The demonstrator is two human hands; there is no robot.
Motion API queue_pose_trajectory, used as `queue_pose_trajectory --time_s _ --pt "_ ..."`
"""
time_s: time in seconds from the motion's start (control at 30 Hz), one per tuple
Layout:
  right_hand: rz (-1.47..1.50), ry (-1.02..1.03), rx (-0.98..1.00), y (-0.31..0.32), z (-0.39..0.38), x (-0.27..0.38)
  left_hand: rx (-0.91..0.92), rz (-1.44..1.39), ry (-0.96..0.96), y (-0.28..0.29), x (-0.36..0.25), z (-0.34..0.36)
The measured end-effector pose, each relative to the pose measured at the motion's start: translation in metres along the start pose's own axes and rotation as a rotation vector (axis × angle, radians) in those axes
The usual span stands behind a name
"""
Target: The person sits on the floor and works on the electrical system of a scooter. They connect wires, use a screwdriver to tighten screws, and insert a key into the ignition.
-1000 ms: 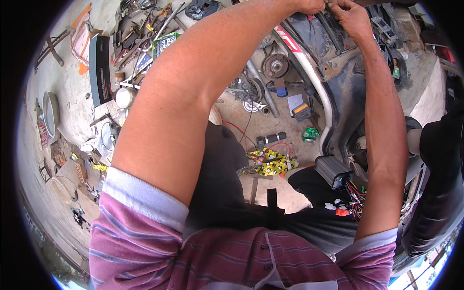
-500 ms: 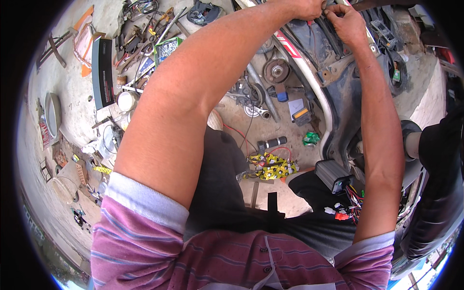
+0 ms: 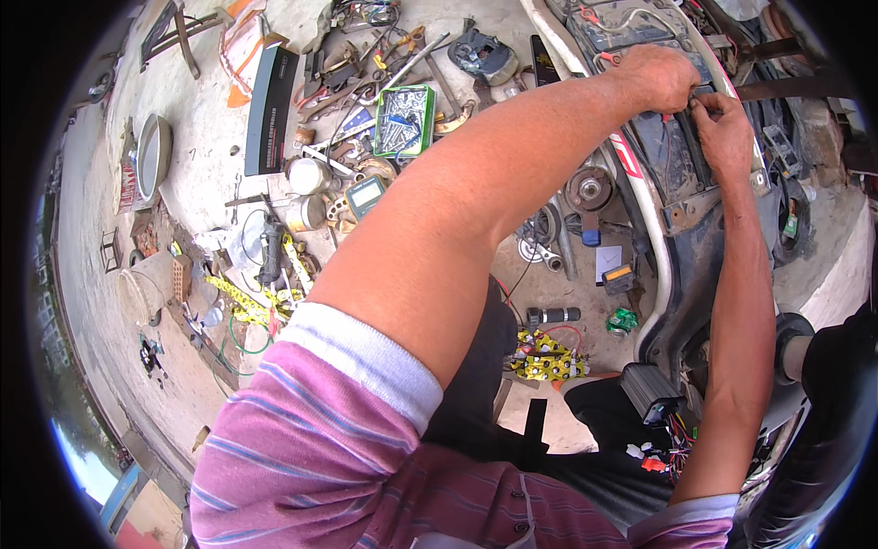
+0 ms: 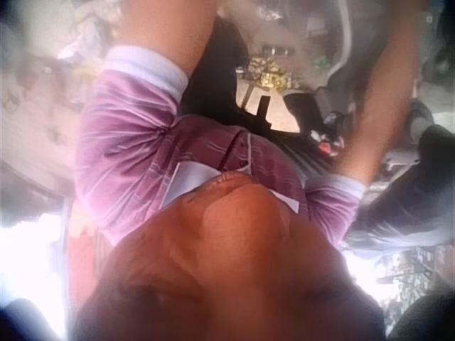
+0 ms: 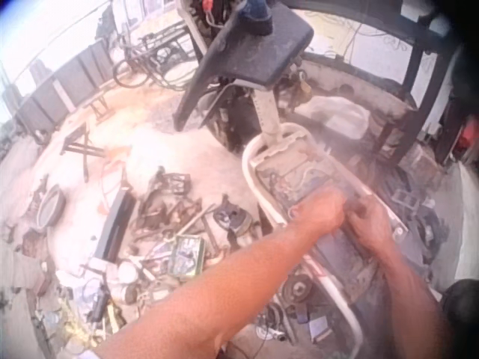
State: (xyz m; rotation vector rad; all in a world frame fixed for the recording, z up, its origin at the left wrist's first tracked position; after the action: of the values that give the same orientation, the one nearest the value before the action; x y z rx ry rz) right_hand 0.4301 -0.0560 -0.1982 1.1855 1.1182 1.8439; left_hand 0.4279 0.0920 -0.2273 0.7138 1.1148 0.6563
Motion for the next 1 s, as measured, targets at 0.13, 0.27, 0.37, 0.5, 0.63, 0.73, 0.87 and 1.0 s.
queue_pose_trajectory --time_s 0.13,0.27,0.37,0.5,0.63,0.73,0.87,1.0 --pt "-0.034 -0.033 0.054 0.004 0.006 0.002 0.079 -0.014 0.024 -0.001 0.001 0.002" --pt "-0.085 -0.075 0.123 0.004 0.013 0.003 0.113 -0.032 0.039 0.0 0.002 0.003" --pt "-0.126 -0.098 0.145 0.004 0.016 0.003 0.089 -0.046 0.034 -0.001 0.001 0.002" --pt "-0.206 -0.113 0.136 0.005 0.016 0.007 0.065 -0.065 0.025 0.0 0.002 0.001" --pt "-0.252 -0.086 0.122 0.006 0.012 0.014 0.073 -0.067 0.034 0.003 0.001 0.0" --pt "-0.246 -0.045 0.103 0.007 0.01 0.017 0.077 -0.071 0.025 0.002 0.002 0.001" --pt "-0.243 -0.053 0.108 0.003 0.012 0.005 0.034 -0.038 0.008 0.0 0.002 0.0" --pt "-0.245 -0.025 0.067 0.001 0.013 -0.005 -0.059 -0.186 -0.061 0.011 -0.001 -0.006"
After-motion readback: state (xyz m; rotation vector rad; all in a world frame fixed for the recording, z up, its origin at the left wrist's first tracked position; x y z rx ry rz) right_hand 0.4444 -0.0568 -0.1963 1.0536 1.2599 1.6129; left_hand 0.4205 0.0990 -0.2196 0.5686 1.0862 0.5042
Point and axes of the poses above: each hand's wrist, its own z-axis towards the middle knuckle, its own y-axis out of the back of the hand, x = y × z, the point moved 5 cm from there along z, towards the middle knuckle, and after that the axes turned 1 degree about -x, right-handed, at the moved point
